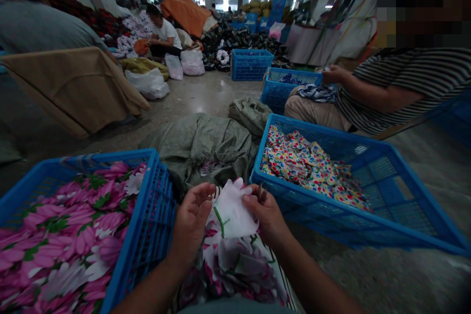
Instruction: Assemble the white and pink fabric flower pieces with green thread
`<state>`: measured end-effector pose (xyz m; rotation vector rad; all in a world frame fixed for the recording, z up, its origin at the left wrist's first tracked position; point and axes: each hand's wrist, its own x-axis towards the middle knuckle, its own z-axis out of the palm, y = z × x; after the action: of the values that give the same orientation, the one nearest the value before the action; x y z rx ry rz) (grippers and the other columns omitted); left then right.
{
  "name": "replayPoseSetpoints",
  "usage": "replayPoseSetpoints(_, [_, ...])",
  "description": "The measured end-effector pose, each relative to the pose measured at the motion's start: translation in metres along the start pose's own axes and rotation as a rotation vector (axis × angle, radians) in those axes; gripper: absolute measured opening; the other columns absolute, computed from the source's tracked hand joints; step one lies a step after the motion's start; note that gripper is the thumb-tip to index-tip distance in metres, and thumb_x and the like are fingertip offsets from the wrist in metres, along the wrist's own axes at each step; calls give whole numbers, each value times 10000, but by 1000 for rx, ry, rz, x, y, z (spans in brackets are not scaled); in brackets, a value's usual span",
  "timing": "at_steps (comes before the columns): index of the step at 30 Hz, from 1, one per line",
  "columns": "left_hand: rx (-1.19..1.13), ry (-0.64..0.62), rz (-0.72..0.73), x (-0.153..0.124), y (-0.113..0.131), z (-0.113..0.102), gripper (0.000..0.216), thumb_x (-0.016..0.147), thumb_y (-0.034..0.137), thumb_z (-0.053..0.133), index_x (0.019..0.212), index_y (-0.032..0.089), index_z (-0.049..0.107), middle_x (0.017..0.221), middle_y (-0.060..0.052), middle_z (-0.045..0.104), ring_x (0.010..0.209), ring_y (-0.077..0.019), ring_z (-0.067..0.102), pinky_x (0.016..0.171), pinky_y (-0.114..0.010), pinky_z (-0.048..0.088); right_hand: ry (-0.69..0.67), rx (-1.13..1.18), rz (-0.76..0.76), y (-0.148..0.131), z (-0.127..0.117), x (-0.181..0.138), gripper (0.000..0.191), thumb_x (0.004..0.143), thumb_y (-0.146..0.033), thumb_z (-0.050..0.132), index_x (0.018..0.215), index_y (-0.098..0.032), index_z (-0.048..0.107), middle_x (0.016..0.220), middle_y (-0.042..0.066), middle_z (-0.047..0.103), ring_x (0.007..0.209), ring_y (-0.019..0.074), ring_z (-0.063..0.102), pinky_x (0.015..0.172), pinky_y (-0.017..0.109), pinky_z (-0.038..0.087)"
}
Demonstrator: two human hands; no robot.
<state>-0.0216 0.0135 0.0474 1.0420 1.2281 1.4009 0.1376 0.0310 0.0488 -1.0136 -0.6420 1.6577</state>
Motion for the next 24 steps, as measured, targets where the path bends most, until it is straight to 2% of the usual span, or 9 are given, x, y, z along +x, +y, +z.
replayPoseSetpoints(4, [-200, -137, -287, 5, 12, 23, 377, 718, 372, 642, 1024, 165, 567, 971, -77, 648, 832, -196, 618, 737, -306, 481, 40, 2, -43, 7, -1, 0, 312, 581, -342, 758, 744, -179, 548, 569, -52, 529, 448, 81, 460, 434, 192, 363])
replayPoseSetpoints(6, [-189, -152, -337, 7, 12, 30, 346, 715, 363, 643, 993, 170, 575, 921, -62, 650, 780, -186, 617, 694, -295, 479, 66, 16, -54, 10, -4, 2, 310, 589, -350, 752, 753, -185, 548, 582, -46, 538, 464, 92, 473, 449, 204, 379])
replayPoseSetpoints(8, [-106, -57, -262, 8, 10, 33, 329, 711, 353, 647, 981, 184, 561, 936, -50, 629, 812, -178, 597, 707, -283, 467, 102, 5, -93, 11, -9, 4, 293, 605, -352, 742, 764, -188, 558, 624, -34, 557, 505, 102, 493, 483, 214, 399])
replayPoseSetpoints(11, [134, 101, -19, 9, 9, 33, 249, 693, 338, 668, 857, 191, 553, 818, -6, 578, 753, -143, 543, 693, -243, 432, 167, -110, -215, 10, -17, 8, 237, 652, -353, 707, 770, -190, 582, 693, -15, 580, 579, 113, 504, 538, 221, 410])
replayPoseSetpoints(13, [212, -9, 21, 10, 10, 35, 224, 694, 367, 660, 734, 183, 540, 677, 19, 516, 639, -127, 491, 605, -223, 406, 192, -216, -292, 10, -20, 9, 202, 691, -361, 672, 765, -190, 595, 681, -14, 572, 583, 115, 486, 536, 218, 395])
replayPoseSetpoints(15, [174, -188, -68, 12, 8, 41, 272, 694, 423, 641, 665, 176, 531, 604, 27, 485, 576, -123, 465, 541, -218, 391, 172, -296, -349, 13, -21, 8, 194, 723, -375, 634, 736, -183, 604, 651, -12, 559, 582, 121, 472, 539, 223, 385])
replayPoseSetpoints(17, [108, -247, -195, 14, 3, 50, 302, 684, 462, 636, 690, 169, 561, 613, 15, 528, 593, -137, 503, 559, -228, 418, 115, -328, -380, 17, -19, 7, 222, 749, -386, 596, 693, -171, 610, 641, -1, 555, 607, 132, 476, 565, 234, 386])
replayPoseSetpoints(20, [9, -150, -369, 18, -10, 63, 328, 653, 469, 661, 763, 166, 602, 679, -9, 607, 673, -168, 574, 651, -263, 464, 74, -251, -297, 26, -19, 9, 271, 742, -414, 581, 639, -163, 595, 570, -10, 510, 531, 115, 426, 514, 230, 352])
replayPoseSetpoints(24, [-94, -79, -494, 21, -25, 75, 355, 576, 472, 711, 730, 169, 604, 629, -9, 622, 619, -188, 596, 590, -282, 481, 177, -135, -213, 29, -29, 18, 291, 612, -433, 660, 579, -174, 531, 504, -35, 452, 457, 97, 362, 464, 223, 317])
